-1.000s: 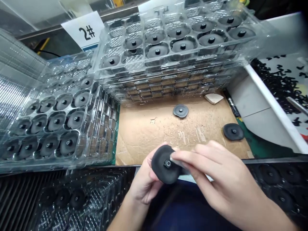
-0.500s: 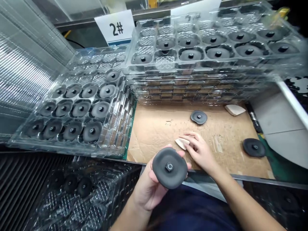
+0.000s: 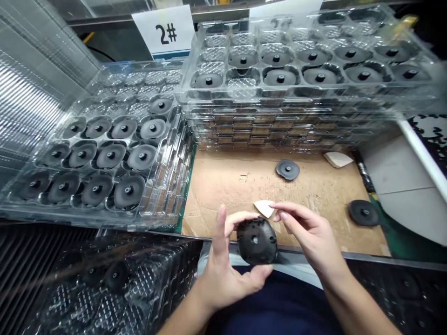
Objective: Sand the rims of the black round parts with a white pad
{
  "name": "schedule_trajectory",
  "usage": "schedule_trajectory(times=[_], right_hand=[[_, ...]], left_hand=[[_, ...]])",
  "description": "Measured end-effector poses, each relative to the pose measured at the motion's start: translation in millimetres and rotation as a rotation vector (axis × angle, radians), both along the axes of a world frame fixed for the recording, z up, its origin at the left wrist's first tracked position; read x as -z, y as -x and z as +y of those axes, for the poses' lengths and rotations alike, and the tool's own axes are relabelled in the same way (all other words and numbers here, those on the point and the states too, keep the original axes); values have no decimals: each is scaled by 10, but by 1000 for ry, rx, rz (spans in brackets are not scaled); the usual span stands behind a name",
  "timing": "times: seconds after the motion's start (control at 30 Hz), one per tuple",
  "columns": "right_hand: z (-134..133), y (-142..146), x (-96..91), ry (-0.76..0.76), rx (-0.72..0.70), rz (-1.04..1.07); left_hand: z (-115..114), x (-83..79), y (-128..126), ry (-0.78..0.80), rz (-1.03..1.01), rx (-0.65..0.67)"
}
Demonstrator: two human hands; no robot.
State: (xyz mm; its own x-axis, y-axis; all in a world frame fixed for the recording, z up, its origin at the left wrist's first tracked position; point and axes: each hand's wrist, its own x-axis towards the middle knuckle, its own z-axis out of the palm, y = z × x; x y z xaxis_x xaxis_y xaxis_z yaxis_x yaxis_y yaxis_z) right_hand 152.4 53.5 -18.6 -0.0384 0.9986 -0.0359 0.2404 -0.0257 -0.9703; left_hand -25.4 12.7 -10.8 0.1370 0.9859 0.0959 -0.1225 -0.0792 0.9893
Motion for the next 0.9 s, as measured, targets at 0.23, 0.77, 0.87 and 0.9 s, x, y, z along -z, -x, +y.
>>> schedule_trajectory(times=[0.23, 0.77, 0.87, 0.9], right_hand=[[-137, -154, -34, 7, 27, 58], [49, 21, -37, 321, -265, 557], [219, 75, 72, 252, -365, 519], [302, 87, 109, 221, -400, 487]], left_hand=[[84, -29, -17, -225, 307, 38], [170, -73, 57, 4, 408, 113], [277, -136, 196, -58, 477, 157], [312, -175, 244, -54, 516, 151]])
